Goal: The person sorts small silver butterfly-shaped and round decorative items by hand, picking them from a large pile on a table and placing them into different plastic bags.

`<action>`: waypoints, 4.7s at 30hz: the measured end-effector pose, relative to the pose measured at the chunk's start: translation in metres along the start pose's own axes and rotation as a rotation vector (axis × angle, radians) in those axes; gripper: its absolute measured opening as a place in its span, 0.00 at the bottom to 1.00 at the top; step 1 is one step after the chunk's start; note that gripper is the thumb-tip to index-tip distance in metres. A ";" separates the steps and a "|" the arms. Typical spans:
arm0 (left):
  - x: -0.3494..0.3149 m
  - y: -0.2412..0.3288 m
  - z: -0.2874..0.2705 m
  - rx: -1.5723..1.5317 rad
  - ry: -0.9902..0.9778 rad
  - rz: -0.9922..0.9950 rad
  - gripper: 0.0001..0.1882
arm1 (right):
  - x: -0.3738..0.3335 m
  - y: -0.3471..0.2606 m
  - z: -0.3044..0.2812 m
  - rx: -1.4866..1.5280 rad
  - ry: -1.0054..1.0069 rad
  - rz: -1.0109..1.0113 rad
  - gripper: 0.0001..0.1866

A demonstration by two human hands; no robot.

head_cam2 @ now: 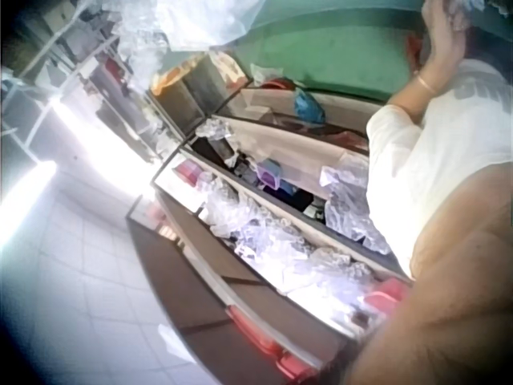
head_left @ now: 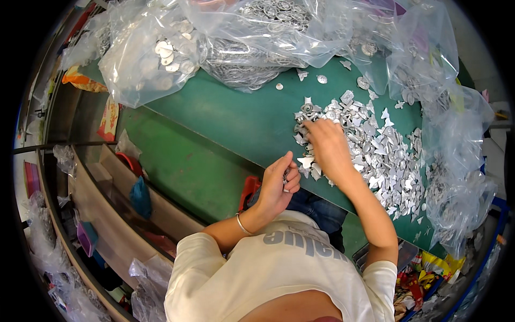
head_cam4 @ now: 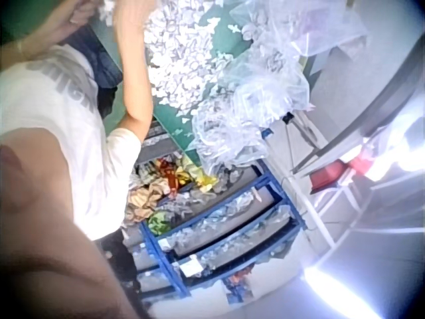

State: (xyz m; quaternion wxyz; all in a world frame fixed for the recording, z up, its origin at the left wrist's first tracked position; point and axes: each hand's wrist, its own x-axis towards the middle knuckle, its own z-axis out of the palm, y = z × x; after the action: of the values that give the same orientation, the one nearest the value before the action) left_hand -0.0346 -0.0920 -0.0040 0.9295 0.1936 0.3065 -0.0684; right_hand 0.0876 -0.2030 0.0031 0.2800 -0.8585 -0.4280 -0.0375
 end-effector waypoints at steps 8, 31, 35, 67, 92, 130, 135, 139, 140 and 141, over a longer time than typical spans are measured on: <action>-0.003 -0.002 0.002 -0.014 0.034 0.037 0.13 | 0.002 -0.018 0.010 -0.206 -0.069 0.047 0.08; 0.052 0.042 0.017 1.017 -0.047 0.629 0.11 | -0.053 0.026 -0.054 1.796 0.202 0.809 0.11; 0.081 0.066 0.038 1.587 0.069 0.909 0.12 | -0.081 0.032 -0.066 1.892 0.291 0.789 0.05; 0.063 0.056 0.045 0.833 -0.184 0.102 0.11 | -0.083 0.051 -0.112 0.370 0.351 0.641 0.08; 0.040 0.022 0.074 0.916 -0.076 0.225 0.12 | -0.229 0.136 -0.345 -0.465 1.237 0.697 0.10; 0.005 -0.062 0.102 0.634 -0.307 -0.087 0.12 | -0.140 0.002 -0.101 1.197 0.464 0.843 0.05; 0.013 -0.061 0.090 0.592 -0.298 -0.101 0.15 | -0.152 0.042 -0.090 0.135 0.657 0.465 0.04; 0.020 -0.067 0.085 0.515 -0.244 -0.139 0.16 | -0.161 0.040 -0.079 0.080 0.572 0.552 0.05; 0.021 -0.069 0.085 0.501 -0.212 -0.148 0.16 | -0.168 0.043 -0.078 0.294 0.615 0.676 0.05; 0.024 -0.069 0.079 0.487 -0.256 -0.149 0.17 | -0.177 0.046 -0.079 0.515 0.651 0.793 0.06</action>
State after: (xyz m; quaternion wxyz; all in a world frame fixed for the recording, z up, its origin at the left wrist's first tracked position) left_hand 0.0104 -0.1870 0.0179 0.8792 0.3778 0.1746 -0.2322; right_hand 0.0242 -0.3915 -0.0049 0.5902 -0.8016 0.0400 -0.0867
